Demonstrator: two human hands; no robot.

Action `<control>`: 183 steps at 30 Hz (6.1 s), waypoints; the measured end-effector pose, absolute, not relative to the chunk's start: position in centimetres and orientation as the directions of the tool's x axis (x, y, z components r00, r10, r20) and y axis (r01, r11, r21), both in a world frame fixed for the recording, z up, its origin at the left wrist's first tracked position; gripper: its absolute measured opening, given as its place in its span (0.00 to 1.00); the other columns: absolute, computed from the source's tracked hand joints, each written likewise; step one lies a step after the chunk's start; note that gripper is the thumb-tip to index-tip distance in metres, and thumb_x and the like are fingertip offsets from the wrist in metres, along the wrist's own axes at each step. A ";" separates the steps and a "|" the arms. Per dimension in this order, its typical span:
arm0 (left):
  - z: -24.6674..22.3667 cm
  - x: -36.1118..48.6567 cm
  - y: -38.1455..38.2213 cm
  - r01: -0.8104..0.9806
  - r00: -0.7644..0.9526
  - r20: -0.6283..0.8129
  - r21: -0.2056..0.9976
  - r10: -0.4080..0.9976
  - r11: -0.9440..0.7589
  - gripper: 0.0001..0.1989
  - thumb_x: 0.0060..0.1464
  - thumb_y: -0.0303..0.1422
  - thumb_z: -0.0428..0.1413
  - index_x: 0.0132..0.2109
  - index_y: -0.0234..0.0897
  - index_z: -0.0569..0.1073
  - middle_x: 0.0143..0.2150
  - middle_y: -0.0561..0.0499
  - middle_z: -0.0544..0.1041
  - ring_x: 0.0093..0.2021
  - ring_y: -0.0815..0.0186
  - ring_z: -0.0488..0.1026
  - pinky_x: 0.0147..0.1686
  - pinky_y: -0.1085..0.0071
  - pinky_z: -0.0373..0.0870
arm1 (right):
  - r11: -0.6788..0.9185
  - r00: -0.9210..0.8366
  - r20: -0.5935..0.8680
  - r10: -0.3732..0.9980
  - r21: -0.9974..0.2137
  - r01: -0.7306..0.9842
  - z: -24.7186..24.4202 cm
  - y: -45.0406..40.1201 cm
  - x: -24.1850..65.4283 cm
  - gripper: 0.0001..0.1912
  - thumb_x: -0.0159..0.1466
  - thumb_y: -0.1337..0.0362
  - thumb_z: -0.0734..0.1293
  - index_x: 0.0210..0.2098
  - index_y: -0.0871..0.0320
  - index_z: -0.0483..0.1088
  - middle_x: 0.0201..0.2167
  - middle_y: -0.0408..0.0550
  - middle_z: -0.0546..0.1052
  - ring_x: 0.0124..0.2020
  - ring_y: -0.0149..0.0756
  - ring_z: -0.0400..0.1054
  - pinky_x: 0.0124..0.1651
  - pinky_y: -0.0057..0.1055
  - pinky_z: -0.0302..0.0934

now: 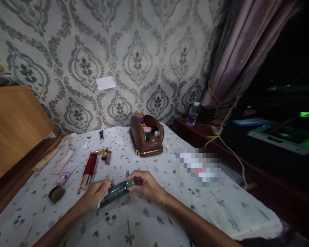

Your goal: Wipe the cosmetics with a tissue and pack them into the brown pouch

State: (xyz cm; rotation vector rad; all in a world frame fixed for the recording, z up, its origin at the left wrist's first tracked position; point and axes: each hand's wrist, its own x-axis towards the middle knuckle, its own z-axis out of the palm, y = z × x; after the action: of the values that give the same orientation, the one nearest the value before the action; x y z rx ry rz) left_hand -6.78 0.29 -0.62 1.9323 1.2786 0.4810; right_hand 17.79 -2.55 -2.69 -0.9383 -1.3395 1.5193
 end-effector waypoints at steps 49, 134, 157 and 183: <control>5.8 9.2 16.3 0.587 0.680 0.375 0.236 0.630 -0.774 0.24 0.69 0.41 0.37 0.64 0.43 0.64 0.53 0.46 0.76 0.49 0.61 0.75 0.46 0.67 0.72 | 0.363 -0.313 0.268 0.911 -0.160 0.918 10.4 22.3 29.2 0.17 0.62 0.74 0.63 0.51 0.62 0.67 0.47 0.55 0.76 0.46 0.42 0.70 0.44 0.31 0.63; 0.0 -25.1 37.1 0.984 -0.043 0.248 -0.159 0.968 0.085 0.23 0.59 0.24 0.44 0.59 0.35 0.70 0.56 0.30 0.71 0.53 0.44 0.72 0.45 0.52 0.72 | 0.030 -0.363 -0.073 0.929 -0.962 0.270 -4.8 8.9 9.9 0.22 0.63 0.46 0.63 0.22 0.56 0.62 0.15 0.39 0.62 0.19 0.28 0.56 0.25 0.27 0.50; -0.1 -23.2 37.7 0.953 0.225 0.207 -0.250 0.952 -0.171 0.21 0.59 0.21 0.43 0.54 0.35 0.72 0.55 0.36 0.75 0.56 0.49 0.69 0.49 0.57 0.68 | 0.045 -0.365 -0.063 0.929 -0.958 0.282 -4.5 8.6 10.2 0.19 0.65 0.51 0.63 0.24 0.56 0.65 0.17 0.39 0.64 0.21 0.28 0.57 0.25 0.27 0.51; 0.1 -12.1 26.4 0.283 0.101 0.319 0.899 0.942 -0.335 0.26 0.44 0.48 0.60 0.46 0.34 0.75 0.40 0.48 0.78 0.39 0.62 0.73 0.38 0.70 0.68 | 0.287 0.001 0.311 0.950 -0.877 0.386 -5.5 9.0 11.0 0.24 0.63 0.57 0.66 0.57 0.55 0.64 0.53 0.54 0.71 0.48 0.42 0.69 0.46 0.38 0.68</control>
State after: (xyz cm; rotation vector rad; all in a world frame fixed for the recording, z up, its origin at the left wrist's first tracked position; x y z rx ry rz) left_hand -12.14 26.37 0.13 1.7142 1.2095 1.2560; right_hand 11.04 9.04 -5.54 -1.2679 -1.5683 0.7178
